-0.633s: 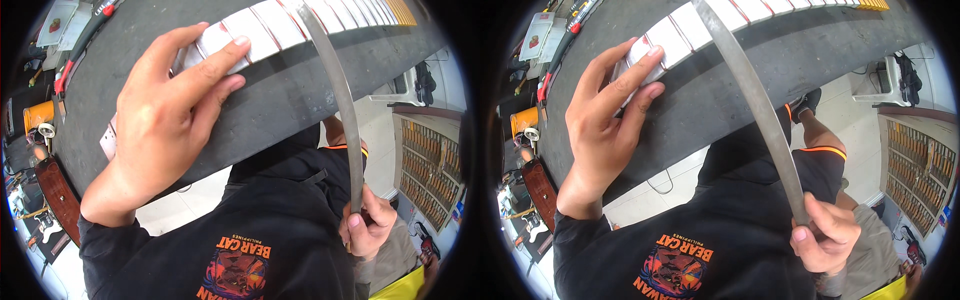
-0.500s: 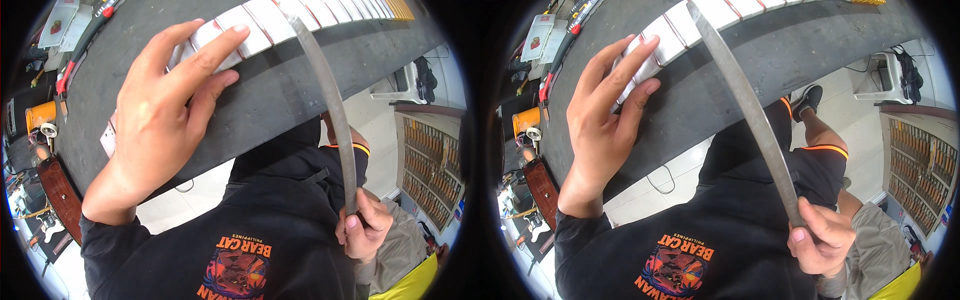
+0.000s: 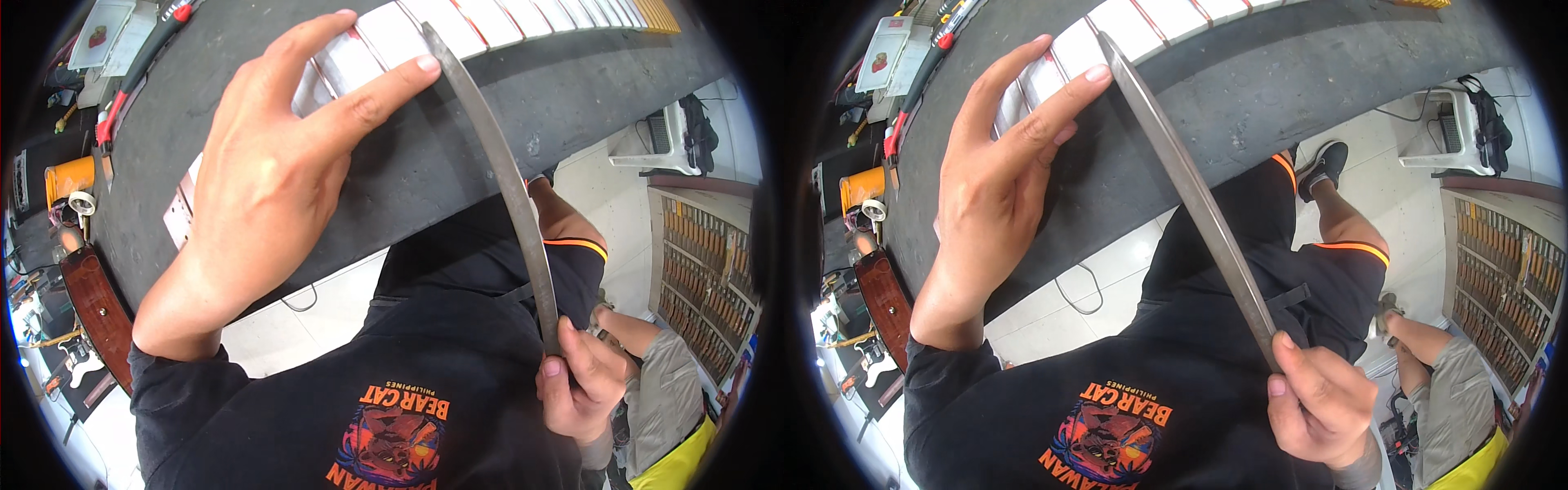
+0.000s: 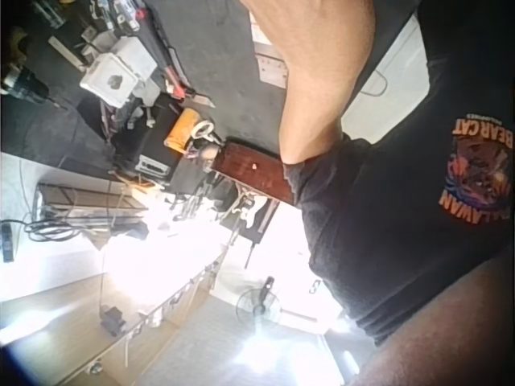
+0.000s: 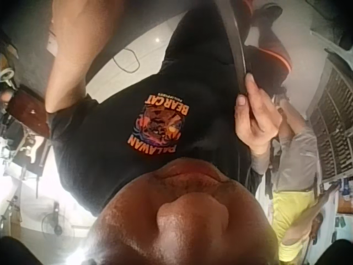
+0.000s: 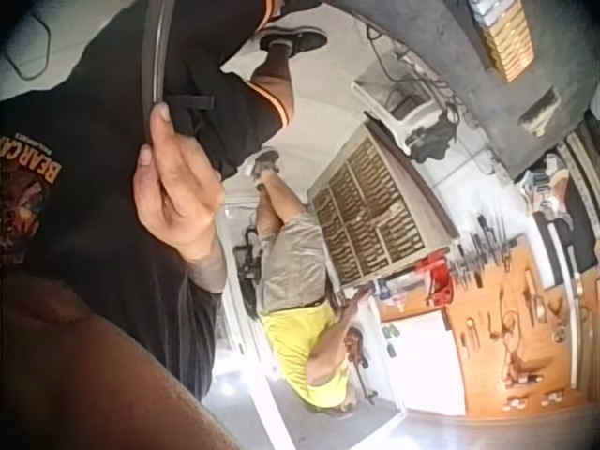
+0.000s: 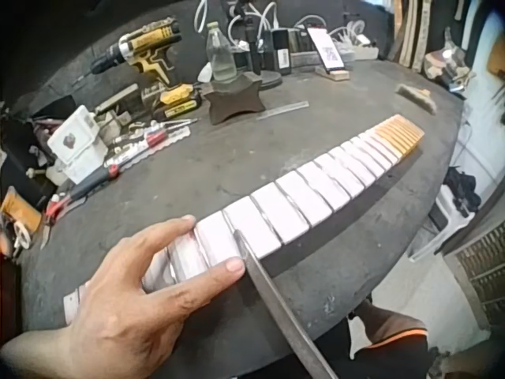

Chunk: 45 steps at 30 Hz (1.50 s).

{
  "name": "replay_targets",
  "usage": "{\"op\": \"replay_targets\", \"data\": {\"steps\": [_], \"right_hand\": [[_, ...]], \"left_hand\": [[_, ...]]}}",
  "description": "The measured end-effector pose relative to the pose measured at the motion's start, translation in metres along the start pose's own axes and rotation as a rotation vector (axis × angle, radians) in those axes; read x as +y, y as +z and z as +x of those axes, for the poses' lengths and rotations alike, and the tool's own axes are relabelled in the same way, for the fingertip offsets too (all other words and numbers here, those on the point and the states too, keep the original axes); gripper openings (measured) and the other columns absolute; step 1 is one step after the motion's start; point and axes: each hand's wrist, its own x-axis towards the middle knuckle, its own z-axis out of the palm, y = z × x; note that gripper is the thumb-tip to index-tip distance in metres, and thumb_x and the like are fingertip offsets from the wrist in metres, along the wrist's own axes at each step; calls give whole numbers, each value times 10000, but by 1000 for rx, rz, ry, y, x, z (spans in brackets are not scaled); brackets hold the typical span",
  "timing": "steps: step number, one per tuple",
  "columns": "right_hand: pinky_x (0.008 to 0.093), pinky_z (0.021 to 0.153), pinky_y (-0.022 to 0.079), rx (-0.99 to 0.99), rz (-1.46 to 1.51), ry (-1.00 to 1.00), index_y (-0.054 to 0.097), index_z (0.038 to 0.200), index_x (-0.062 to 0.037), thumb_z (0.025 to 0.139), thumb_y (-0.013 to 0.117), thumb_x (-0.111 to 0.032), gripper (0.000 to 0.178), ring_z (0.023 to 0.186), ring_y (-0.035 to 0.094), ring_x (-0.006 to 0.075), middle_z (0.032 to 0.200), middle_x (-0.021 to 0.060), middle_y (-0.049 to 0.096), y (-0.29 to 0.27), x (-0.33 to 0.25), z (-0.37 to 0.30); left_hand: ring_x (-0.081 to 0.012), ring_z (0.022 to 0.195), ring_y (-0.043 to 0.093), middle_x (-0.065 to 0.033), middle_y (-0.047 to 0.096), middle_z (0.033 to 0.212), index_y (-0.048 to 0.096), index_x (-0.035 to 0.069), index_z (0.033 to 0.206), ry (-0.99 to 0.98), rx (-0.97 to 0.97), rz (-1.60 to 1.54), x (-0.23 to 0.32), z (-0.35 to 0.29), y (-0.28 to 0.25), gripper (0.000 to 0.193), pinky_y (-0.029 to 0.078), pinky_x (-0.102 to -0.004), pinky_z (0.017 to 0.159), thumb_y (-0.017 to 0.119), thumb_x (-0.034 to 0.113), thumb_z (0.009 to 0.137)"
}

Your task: The person uses a file to smooth the edges of the frets on a guitar neck, moving the tool repeatedly along the side of the wooden board.

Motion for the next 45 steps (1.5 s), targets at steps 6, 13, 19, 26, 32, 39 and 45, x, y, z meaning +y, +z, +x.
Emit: {"op": "replay_targets", "data": {"steps": [6,13,19,26,32,39,45], "right_hand": [[247,482,472,-70,-141,-92,677,1230,17,720,667,90,515,501,572,162,698,113,638,-7,-10,9],[279,516,349,-37,-203,-90,646,1260,46,742,607,86,521,497,442,159,608,56,531,-1,-23,27],[251,550,444,-60,-195,-148,635,1283,45,751,617,127,539,559,563,164,672,78,591,16,-32,102],[248,516,454,-78,-94,-85,648,1264,52,726,632,163,549,526,542,159,667,92,592,12,-27,76],[252,502,420,-102,-107,-47,625,1288,52,748,619,122,545,507,526,139,645,67,571,-6,-25,17],[254,497,412,-31,-178,-209,635,1286,39,785,625,107,505,506,522,124,647,63,569,20,-23,101],[195,447,346,-14,-6,-35,587,1345,39,892,559,42,454,452,490,48,680,27,596,22,-25,109]], "left_hand": [[-328,1096,647,-200,551,1344,711,199,1234,161,44,-59,2,-3,-5,579,597,-377,831,557,-179,824],[-340,1094,644,-203,548,1341,709,204,1237,18,-116,132,-2,-4,-11,574,592,-377,831,572,-173,827],[-336,1095,643,-204,550,1338,708,198,1239,30,-92,130,-6,-5,-8,577,594,-381,829,576,-176,819],[-335,1100,643,-210,558,1324,714,187,1229,14,-97,128,-7,-7,-9,566,598,-375,832,568,-180,823],[-334,1103,641,-211,561,1317,718,173,1224,12,-105,115,-5,-5,-9,547,594,-369,830,583,-175,823],[-330,1120,634,-215,551,1334,717,165,1224,47,-89,132,-7,-4,-9,541,593,-370,838,578,-175,827],[-339,1114,635,-222,565,1314,719,161,1218,-13,-84,86,-4,-6,-9,535,592,-380,831,573,-175,828]]}}
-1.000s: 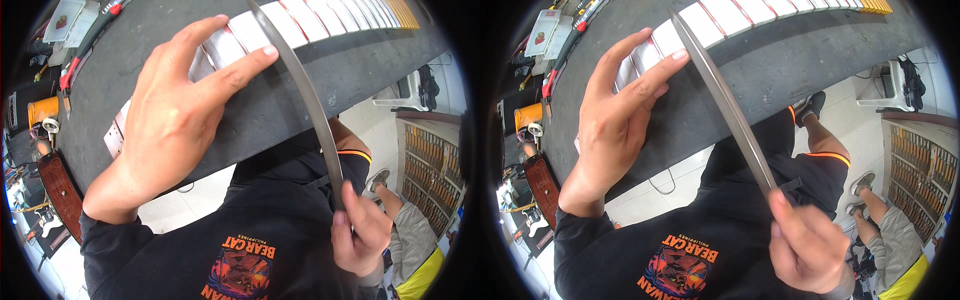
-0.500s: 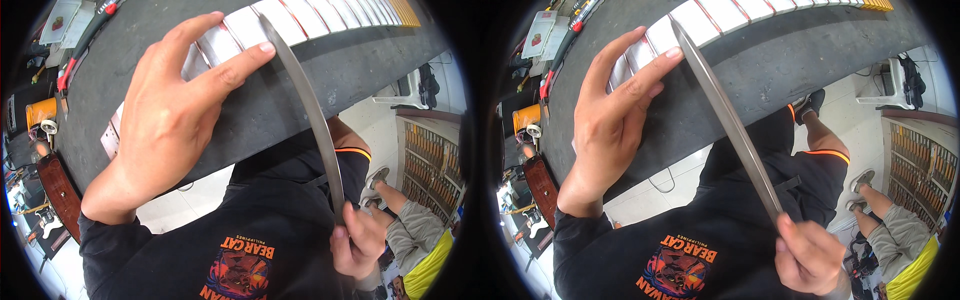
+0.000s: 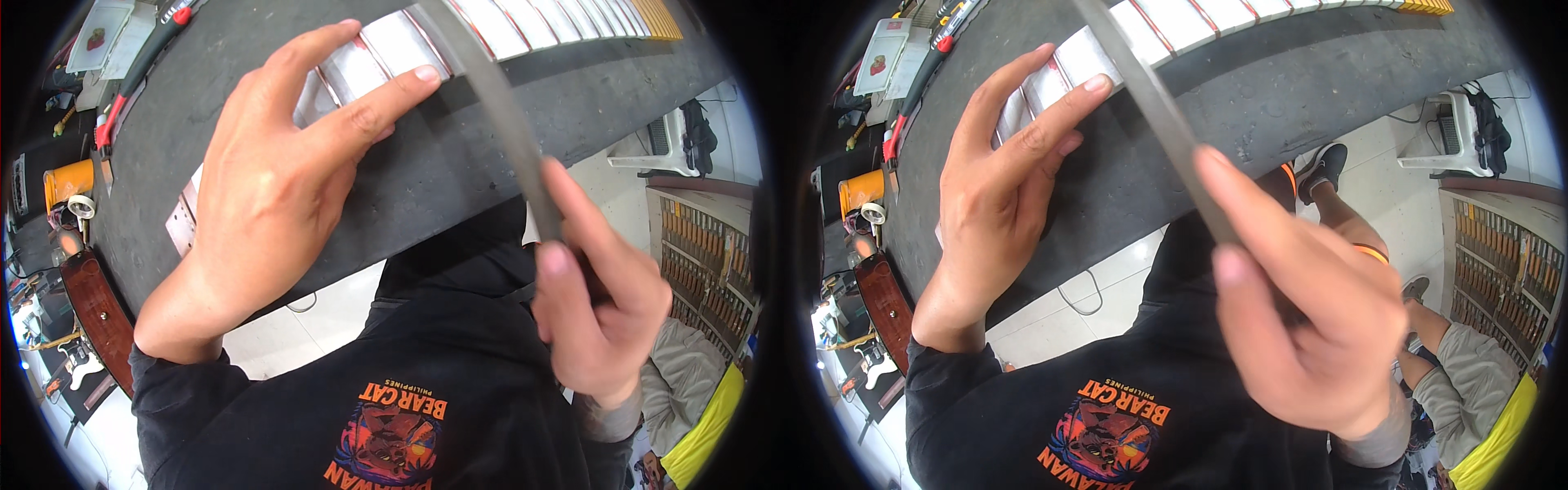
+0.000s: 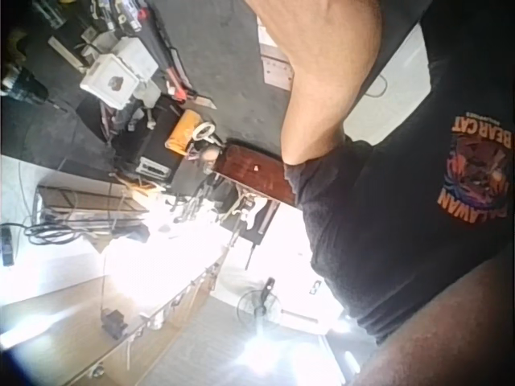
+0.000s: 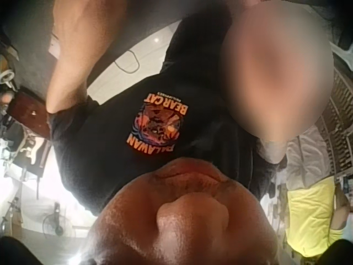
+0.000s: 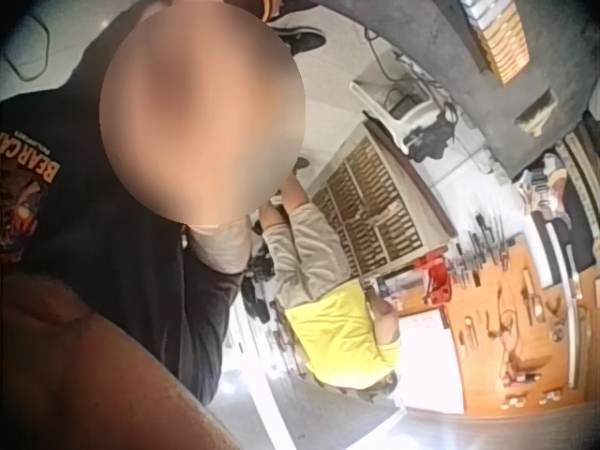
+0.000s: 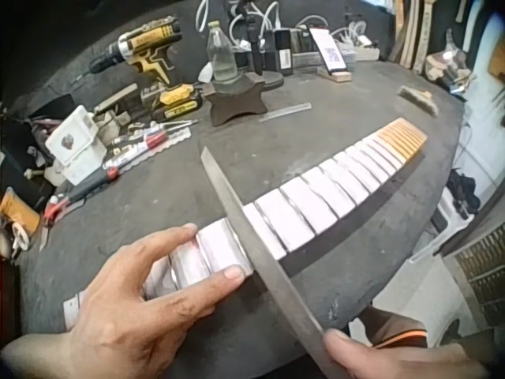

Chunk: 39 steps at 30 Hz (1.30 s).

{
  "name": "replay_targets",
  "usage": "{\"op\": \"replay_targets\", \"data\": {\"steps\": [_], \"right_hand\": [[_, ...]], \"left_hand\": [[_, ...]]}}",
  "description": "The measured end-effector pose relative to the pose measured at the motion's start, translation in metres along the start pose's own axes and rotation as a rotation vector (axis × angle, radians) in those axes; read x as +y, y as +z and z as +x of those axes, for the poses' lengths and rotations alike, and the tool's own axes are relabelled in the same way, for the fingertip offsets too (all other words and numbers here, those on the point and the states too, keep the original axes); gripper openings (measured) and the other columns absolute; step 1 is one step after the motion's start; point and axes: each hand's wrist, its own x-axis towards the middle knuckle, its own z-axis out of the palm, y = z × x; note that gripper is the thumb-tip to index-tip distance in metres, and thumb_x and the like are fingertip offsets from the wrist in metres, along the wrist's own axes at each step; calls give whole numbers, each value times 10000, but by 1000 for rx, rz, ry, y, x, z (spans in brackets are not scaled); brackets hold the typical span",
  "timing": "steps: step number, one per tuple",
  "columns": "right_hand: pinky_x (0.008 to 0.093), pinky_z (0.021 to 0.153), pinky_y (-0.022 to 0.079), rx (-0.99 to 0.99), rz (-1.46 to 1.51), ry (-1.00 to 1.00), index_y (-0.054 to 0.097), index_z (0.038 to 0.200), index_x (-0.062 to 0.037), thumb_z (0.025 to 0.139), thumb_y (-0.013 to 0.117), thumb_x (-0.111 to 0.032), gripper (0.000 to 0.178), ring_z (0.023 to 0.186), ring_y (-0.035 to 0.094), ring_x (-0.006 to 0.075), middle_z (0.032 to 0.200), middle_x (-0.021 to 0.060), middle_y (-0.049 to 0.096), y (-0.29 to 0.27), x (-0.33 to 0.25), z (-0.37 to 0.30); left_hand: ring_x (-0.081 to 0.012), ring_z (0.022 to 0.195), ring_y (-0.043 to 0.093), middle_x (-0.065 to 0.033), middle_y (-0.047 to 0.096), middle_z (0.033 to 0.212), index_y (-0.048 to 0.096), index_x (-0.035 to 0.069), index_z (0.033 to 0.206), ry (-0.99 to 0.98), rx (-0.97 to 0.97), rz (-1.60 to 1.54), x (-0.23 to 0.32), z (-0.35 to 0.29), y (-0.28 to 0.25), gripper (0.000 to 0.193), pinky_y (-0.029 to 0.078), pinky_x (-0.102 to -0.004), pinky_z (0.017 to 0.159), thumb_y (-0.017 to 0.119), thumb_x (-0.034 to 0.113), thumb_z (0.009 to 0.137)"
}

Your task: The person uses a file to smooth the edges of the frets on a guitar neck, moving the tool repeatedly along the side of the wooden board.

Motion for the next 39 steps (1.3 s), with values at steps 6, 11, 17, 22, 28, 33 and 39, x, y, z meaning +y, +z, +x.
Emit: {"op": "replay_targets", "data": {"steps": [6,11,17,22,28,33,39], "right_hand": [[260,524,474,31,-191,-6,665,1216,64,722,629,100,496,510,562,159,691,117,621,-43,1,-77],[300,584,429,-38,-235,-112,652,1240,31,763,653,66,479,622,553,205,733,113,611,-42,-4,-96],[276,591,444,-55,-409,-68,650,1251,7,737,647,137,530,599,553,203,777,121,625,-35,-10,-106],[280,593,462,-70,-434,-76,642,1263,3,734,642,144,548,610,571,212,776,121,618,-34,-16,-107],[282,595,478,-85,-452,-56,641,1264,3,742,641,136,539,612,581,217,768,119,610,-35,-18,-107],[282,586,481,-110,-488,-59,636,1269,6,745,638,137,540,608,582,218,771,121,610,-34,-23,-103],[286,585,481,-92,-469,-72,631,1268,17,754,639,135,527,608,580,225,757,121,607,-31,-21,-102]], "left_hand": [[-333,1088,649,-221,557,1326,715,166,1223,63,-1,63,-4,-1,3,555,599,-369,824,563,-183,820],[-335,1077,656,-223,568,1317,716,181,1225,-43,127,-308,12,3,8,569,595,-377,823,552,-183,819],[-341,1072,657,-215,574,1316,719,199,1221,108,66,82,-3,2,8,595,585,-387,826,549,-184,800],[-344,1059,659,-218,579,1308,719,207,1221,107,5,118,13,7,1,601,579,-394,825,556,-179,790],[-344,1038,664,-215,582,1302,716,216,1229,23,10,-12,10,5,0,598,564,-404,834,563,-164,793],[-339,1024,666,-210,582,1304,711,227,1238,74,22,117,0,0,3,610,564,-404,833,565,-162,793],[-321,1016,670,-202,571,1318,710,240,1240,32,10,3,10,4,3,625,578,-381,804,558,-167,791]]}}
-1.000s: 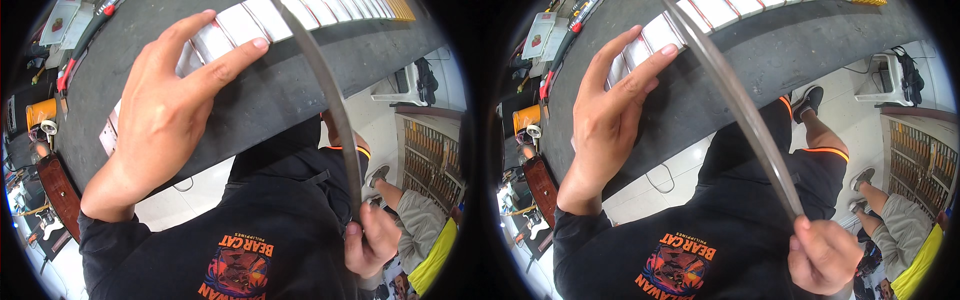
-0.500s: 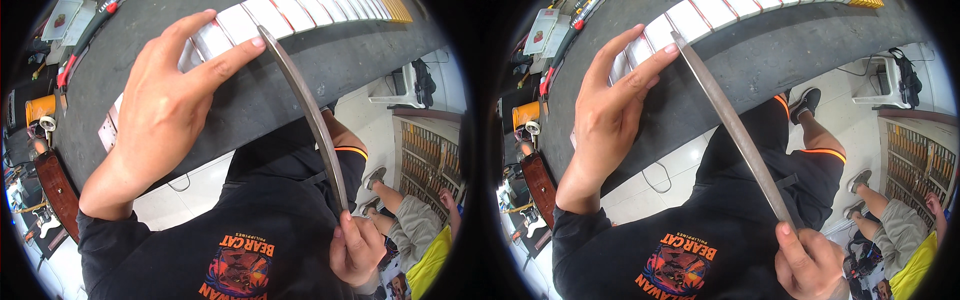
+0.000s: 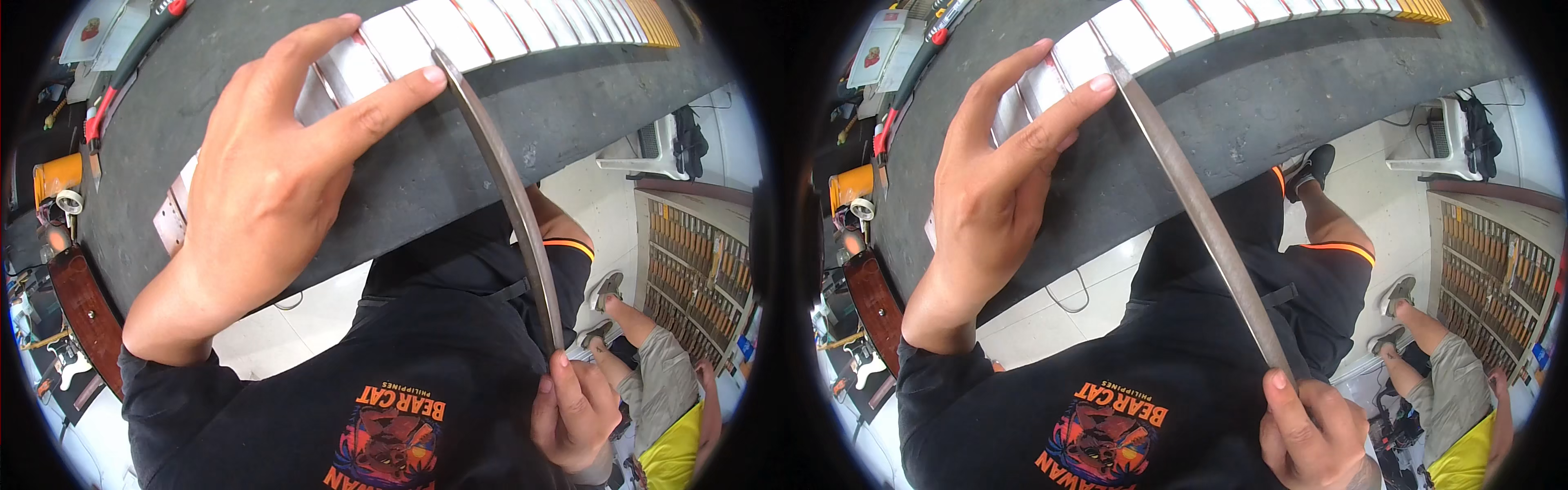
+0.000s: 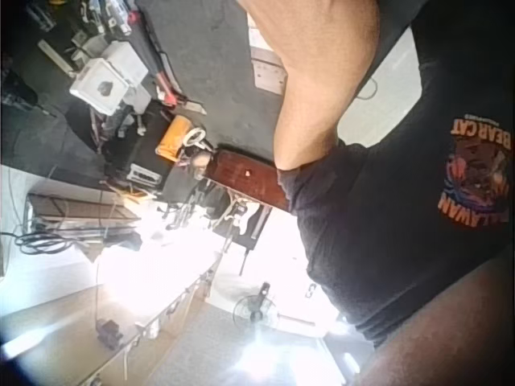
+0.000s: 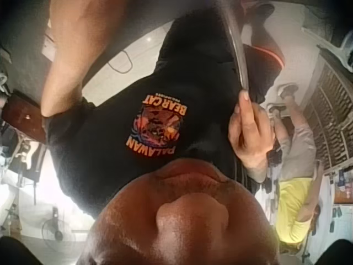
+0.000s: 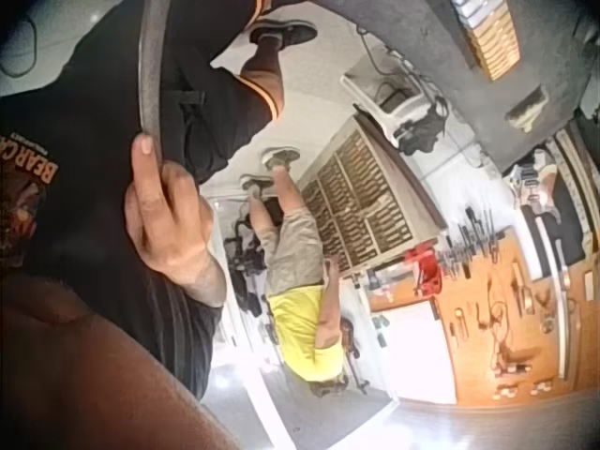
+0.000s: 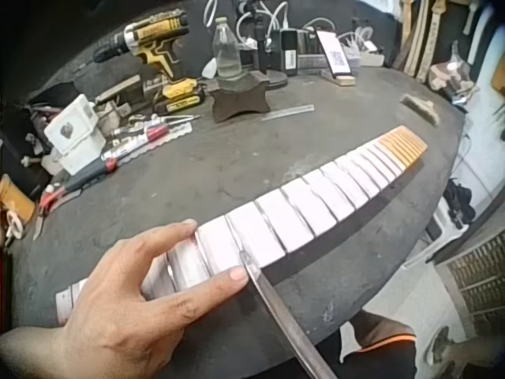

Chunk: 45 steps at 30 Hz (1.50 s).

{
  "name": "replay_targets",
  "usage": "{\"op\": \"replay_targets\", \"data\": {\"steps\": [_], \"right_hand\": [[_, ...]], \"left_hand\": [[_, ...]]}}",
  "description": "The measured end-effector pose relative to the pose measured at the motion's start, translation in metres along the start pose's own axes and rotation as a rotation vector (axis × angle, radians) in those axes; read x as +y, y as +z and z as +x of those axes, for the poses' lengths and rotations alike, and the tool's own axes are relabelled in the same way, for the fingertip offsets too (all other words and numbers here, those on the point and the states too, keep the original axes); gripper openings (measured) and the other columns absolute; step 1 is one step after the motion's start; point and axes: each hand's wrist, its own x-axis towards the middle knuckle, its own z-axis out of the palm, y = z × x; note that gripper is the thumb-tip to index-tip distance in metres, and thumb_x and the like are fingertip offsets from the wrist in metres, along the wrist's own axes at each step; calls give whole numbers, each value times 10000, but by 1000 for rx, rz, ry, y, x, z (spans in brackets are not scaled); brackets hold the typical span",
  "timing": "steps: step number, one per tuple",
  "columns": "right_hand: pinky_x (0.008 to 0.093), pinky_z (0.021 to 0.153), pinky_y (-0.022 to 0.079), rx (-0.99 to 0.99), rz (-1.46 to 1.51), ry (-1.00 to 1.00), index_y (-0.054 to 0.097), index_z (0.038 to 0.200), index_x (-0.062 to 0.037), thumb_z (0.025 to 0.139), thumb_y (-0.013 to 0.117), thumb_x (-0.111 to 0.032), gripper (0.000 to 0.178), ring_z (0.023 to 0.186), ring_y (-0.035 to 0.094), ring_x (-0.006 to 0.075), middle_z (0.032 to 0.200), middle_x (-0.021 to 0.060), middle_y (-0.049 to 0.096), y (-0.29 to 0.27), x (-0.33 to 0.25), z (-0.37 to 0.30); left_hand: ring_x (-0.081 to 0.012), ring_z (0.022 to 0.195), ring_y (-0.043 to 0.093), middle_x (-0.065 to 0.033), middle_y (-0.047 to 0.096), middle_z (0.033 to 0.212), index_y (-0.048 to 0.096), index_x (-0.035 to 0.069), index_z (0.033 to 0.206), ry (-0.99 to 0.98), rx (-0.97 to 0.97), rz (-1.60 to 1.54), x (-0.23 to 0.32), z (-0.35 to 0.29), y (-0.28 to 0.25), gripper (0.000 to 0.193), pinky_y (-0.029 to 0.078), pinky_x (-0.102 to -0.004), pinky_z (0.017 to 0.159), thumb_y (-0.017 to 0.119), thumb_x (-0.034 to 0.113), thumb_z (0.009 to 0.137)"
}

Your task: The person uses a file to smooth the edges of the frets on a guitar neck, moving the tool repeatedly along the side of the wooden board.

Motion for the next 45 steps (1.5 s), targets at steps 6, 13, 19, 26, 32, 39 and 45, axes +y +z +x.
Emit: {"op": "replay_targets", "data": {"steps": [6,13,19,26,32,39,45], "right_hand": [[290,535,475,20,-55,-24,648,1272,3,744,653,118,540,573,560,190,726,92,574,10,-4,52],[258,607,472,-11,40,-34,622,1293,40,826,591,160,483,646,596,198,762,121,601,17,-6,110],[296,471,459,136,28,-107,665,1264,-17,701,670,124,581,531,541,168,724,62,566,31,11,58],[326,560,443,-12,-30,-91,592,1285,65,762,644,113,528,576,540,230,759,133,608,8,5,10],[303,459,458,91,19,-114,658,1270,-9,676,671,119,607,519,542,168,716,65,553,22,12,51],[279,615,493,87,71,-119,632,1287,27,796,655,116,500,659,619,206,773,136,620,29,6,101],[294,473,482,114,16,-122,652,1267,5,678,672,131,602,539,561,175,733,77,572,28,18,37]], "left_hand": [[-305,1004,675,-194,574,1313,708,246,1240,99,155,-192,-4,-1,4,621,589,-370,772,572,-162,794],[-296,988,681,-191,580,1301,708,238,1239,-12,1,-28,-4,0,-3,607,590,-366,769,579,-151,792],[-304,994,680,-205,576,1297,710,233,1238,-10,0,-41,-7,-2,0,591,590,-369,769,579,-144,802],[-302,1018,679,-208,573,1301,715,221,1229,-2,90,-143,-1,1,6,565,605,-361,757,574,-144,821],[-304,1017,678,-207,572,1296,714,214,1229,7,16,-66,-4,1,1,559,612,-355,764,577,-147,825],[-293,1012,682,-205,573,1294,714,213,1229,26,24,-39,-5,2,-2,557,614,-347,756,568,-151,833],[-284,1007,686,-205,577,1292,716,213,1226,1,24,-67,-4,0,0,548,611,-341,748,567,-145,839]]}}
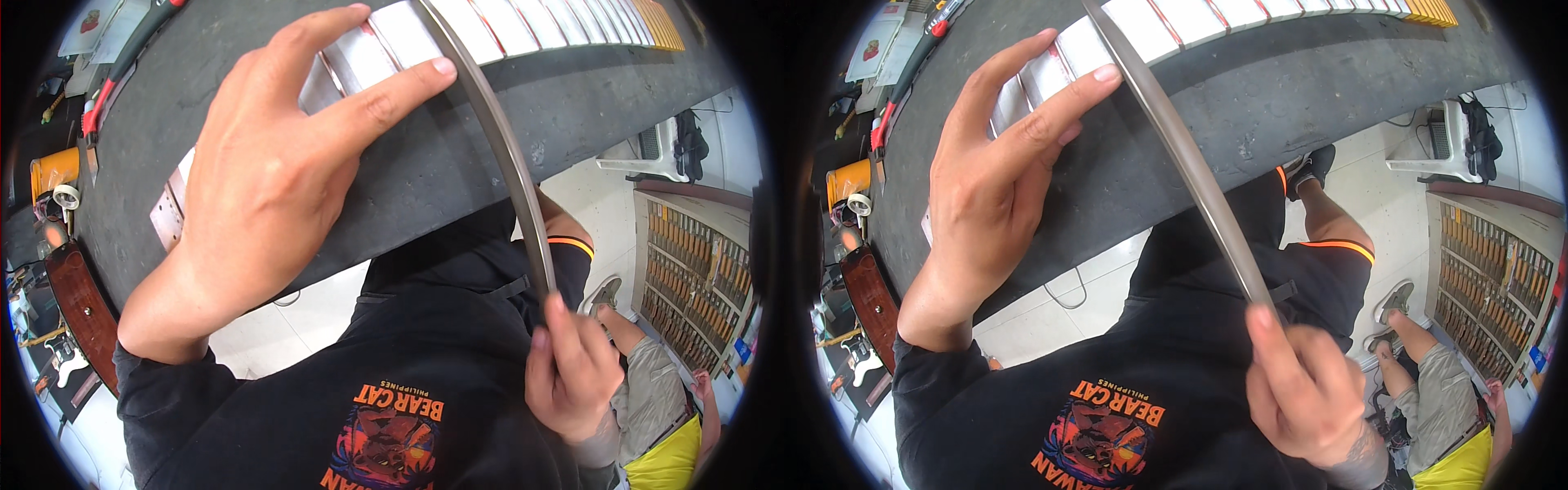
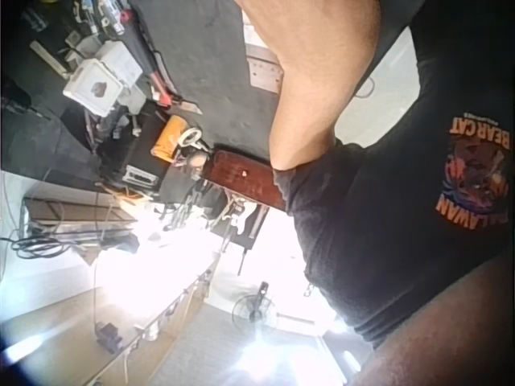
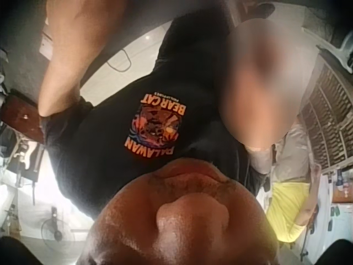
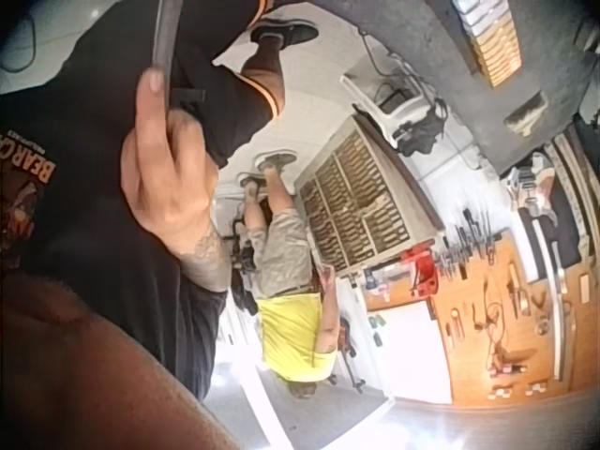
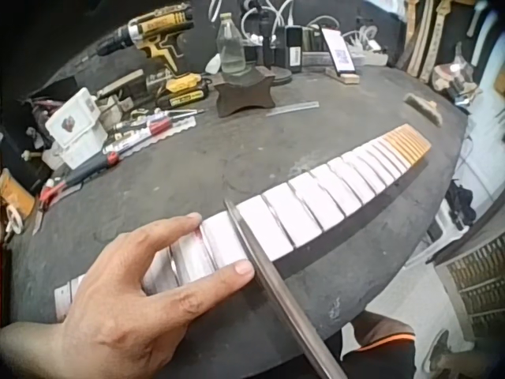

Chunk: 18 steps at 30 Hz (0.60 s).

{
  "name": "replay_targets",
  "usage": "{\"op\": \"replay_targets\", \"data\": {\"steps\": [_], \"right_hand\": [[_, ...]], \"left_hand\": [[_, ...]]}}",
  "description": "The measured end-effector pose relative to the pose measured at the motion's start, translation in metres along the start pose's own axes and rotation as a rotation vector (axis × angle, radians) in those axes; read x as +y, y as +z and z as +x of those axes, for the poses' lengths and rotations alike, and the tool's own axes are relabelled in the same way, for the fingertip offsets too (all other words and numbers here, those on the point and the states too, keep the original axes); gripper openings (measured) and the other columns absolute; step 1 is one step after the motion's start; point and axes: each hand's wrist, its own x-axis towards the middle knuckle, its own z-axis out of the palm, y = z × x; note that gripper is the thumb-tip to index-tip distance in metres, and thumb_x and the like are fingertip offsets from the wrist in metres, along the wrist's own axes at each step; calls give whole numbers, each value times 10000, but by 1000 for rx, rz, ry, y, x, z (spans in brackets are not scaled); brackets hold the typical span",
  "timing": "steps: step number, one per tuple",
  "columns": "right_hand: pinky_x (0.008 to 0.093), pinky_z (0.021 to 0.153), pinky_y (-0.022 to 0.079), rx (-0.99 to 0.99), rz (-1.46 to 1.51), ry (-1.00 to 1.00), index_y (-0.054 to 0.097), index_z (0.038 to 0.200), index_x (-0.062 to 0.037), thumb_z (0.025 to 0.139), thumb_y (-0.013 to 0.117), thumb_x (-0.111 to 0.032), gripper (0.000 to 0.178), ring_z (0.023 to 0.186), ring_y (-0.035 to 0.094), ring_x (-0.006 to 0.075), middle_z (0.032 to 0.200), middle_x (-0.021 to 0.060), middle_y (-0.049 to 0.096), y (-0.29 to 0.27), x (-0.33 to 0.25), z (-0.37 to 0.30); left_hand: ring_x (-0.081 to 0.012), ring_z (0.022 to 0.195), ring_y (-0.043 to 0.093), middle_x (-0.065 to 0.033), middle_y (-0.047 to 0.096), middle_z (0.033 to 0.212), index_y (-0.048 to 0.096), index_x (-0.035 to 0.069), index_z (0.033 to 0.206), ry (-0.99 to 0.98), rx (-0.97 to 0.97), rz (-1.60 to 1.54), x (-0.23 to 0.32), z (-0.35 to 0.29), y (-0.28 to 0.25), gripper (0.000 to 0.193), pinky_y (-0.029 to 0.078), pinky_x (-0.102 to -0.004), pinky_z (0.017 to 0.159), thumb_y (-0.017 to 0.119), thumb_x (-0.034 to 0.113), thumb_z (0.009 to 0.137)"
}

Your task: The person uses a file to smooth the edges of the frets on a guitar neck, moving the tool repeatedly along the side of the wooden board.

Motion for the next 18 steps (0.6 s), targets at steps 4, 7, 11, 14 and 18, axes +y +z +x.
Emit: {"op": "replay_targets", "data": {"steps": [4,7,11,14,18], "right_hand": [[284,461,476,-39,6,28,650,1267,6,671,671,128,609,535,564,177,729,83,572,-11,-2,-27],[288,463,480,-58,-5,31,648,1271,3,672,674,126,612,533,565,181,735,86,573,-14,-7,-20],[309,479,469,-22,0,17,636,1305,-10,707,673,128,615,541,545,170,731,65,551,-1,-4,31],[262,637,499,-32,62,2,633,1282,29,797,648,117,493,615,603,204,768,129,615,5,-3,61],[263,647,505,-23,65,15,635,1277,29,805,634,125,482,622,609,210,782,135,624,5,-6,49]], "left_hand": [[-298,1032,675,-197,581,1292,716,213,1225,18,-2,12,-2,0,1,554,607,-353,766,570,-149,832],[-309,1049,666,-192,584,1292,716,214,1226,70,52,-66,-10,0,2,562,604,-362,782,572,-153,826],[-314,1057,663,-191,585,1293,714,214,1229,174,-13,87,1,6,-3,566,604,-367,795,576,-152,821],[-312,1055,665,-192,584,1294,713,215,1231,285,-183,480,12,11,-11,565,605,-367,802,579,-148,820],[-314,1062,666,-193,583,1294,713,215,1231,118,-73,211,4,3,-3,564,604,-367,795,575,-148,822]]}}
